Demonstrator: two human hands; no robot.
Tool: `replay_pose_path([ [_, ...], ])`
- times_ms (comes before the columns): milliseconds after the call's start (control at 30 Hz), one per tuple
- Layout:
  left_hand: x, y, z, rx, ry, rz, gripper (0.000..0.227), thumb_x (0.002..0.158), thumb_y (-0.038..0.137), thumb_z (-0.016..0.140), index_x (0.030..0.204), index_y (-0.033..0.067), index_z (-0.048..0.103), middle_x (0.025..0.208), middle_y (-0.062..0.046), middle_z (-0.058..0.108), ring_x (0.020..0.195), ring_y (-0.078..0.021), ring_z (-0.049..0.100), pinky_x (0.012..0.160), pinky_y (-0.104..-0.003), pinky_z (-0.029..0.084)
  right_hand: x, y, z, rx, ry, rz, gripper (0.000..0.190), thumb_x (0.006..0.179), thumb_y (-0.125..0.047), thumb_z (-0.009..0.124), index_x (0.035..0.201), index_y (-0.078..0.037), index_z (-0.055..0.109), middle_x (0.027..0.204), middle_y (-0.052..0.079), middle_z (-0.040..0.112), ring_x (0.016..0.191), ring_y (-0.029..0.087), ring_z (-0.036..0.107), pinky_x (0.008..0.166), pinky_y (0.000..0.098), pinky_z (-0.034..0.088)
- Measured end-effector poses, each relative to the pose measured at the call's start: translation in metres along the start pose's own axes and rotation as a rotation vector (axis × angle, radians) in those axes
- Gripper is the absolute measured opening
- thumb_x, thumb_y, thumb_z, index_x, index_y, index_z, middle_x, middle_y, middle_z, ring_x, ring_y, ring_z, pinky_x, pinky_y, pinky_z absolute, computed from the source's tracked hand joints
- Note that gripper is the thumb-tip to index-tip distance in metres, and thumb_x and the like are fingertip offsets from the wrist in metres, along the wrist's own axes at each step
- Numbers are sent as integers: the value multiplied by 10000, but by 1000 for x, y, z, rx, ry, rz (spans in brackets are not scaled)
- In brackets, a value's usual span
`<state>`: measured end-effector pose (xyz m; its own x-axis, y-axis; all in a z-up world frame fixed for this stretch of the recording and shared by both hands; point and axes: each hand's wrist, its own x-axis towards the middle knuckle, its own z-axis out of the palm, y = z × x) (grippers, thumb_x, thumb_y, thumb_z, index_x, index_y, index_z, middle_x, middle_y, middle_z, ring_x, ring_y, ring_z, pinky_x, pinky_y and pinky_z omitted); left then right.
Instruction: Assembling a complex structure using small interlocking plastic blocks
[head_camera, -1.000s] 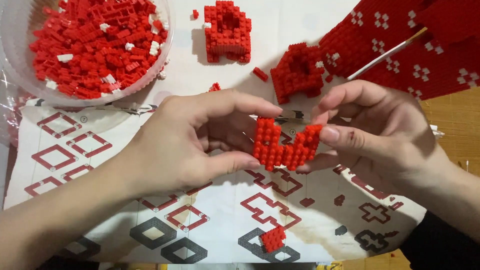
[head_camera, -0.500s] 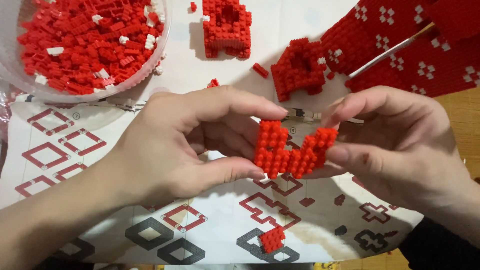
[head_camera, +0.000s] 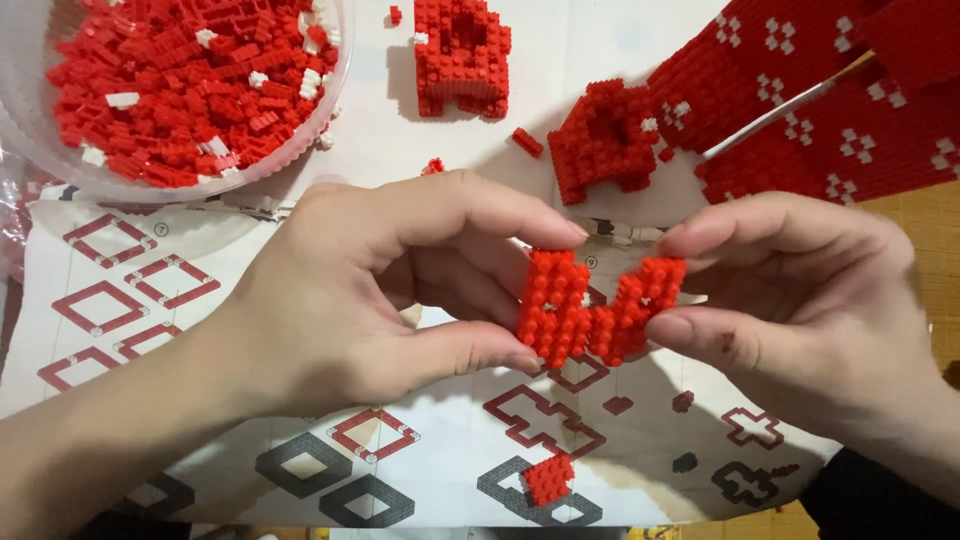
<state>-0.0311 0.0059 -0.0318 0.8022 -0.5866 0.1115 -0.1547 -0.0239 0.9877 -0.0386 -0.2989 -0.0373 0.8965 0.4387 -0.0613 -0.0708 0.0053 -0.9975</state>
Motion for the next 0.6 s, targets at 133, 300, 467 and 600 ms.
replay_pose_path([
  [133,0,-1,1,26,-4,-20,511,808,74,860,1276,124,661,946,-6,793,869,-77,820,790,-229,686,-1,2,-2,-114,61,85,422,851,38,759,1264,47,675,1127,198,782,1015,251,779,869,374,687],
  [300,0,-4,0,60,-6,-16,515,809,78,844,1282,121,644,970,-6,800,889,-83,826,783,-247,650,5,2,5,-76,35,127,276,924,-7,718,1195,47,709,1086,214,789,1012,287,796,856,396,699],
  [467,4,-19,-19,452,-85,77,510,831,128,813,1301,118,615,1017,-30,770,863,-89,781,696,-234,594,17,-5,-6,159,-42,14,158,1011,-46,639,1150,4,695,1049,208,752,988,312,791,832,447,739],
  [600,-5,-17,-29,571,-61,-51,511,814,129,771,1310,124,645,1001,-7,779,859,-76,733,727,-242,596,16,-6,-19,-100,104,55,198,1018,-48,592,1199,6,647,1017,207,729,950,294,785,709,422,713],
])
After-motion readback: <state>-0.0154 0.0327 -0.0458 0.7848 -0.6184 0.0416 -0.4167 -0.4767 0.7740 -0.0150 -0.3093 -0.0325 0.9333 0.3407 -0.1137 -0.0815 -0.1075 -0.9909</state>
